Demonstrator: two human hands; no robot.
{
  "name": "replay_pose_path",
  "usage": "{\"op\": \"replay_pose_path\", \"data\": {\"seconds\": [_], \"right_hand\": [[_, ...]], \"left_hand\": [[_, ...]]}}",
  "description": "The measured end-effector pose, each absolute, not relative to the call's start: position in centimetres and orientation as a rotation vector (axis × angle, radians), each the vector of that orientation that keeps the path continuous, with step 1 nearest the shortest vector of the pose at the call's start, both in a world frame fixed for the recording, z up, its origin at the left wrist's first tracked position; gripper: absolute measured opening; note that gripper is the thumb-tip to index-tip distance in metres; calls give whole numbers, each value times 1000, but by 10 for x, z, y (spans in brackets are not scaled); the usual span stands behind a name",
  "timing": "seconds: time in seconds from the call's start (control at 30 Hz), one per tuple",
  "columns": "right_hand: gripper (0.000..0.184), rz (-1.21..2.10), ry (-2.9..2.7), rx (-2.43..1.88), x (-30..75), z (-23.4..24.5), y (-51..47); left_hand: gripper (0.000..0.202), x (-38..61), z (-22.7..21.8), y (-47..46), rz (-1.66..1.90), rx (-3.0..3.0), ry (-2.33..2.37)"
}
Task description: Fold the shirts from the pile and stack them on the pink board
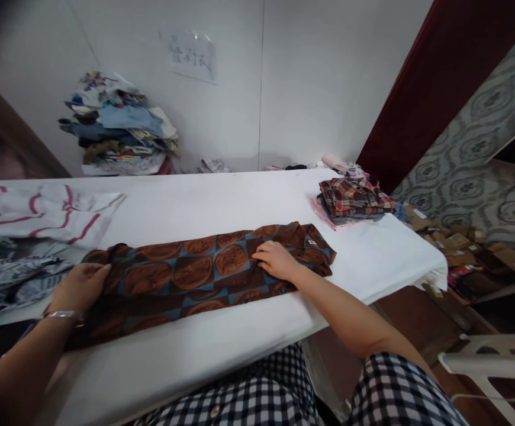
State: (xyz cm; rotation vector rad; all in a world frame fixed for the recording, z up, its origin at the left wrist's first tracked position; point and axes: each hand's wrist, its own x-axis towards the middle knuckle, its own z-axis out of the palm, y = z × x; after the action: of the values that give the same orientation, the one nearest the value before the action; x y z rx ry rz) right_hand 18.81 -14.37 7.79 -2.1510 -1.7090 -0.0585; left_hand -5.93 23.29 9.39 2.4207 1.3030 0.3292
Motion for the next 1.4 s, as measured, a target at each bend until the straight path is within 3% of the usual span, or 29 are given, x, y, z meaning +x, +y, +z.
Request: {"op": "replay_pose_path", "data": {"seconds": [0.27,0.57,0.7,0.83,0.97,1.13,1.27,1.4], "right_hand": [[22,-288,-1765,-2147,175,83,-155],[17,24,-1743,-2163,164,84,-162],[21,-55,-1516,-2116,186,101,-150],[23,-196,-1239,-2339,225,108,-133],[34,-44,-1098,-2750,264,103,-126],[30,84,-1038,-2940,289,94,-146],[27,3,-998,-3004,292,90,-162],[31,-118,-874,-3039,289,80,-169]], "left_hand": [[46,-65,106,228,283,2364,1426],[47,-70,102,227,136,2471,1389],[50,-73,111,222,8,2607,1428],[50,-56,119,221,185,2864,1183],[52,-17,114,225,315,3010,737],[57,16,100,236,26,3064,645],[48,13,99,237,-143,3130,675],[52,5,97,235,-163,3091,770]]}}
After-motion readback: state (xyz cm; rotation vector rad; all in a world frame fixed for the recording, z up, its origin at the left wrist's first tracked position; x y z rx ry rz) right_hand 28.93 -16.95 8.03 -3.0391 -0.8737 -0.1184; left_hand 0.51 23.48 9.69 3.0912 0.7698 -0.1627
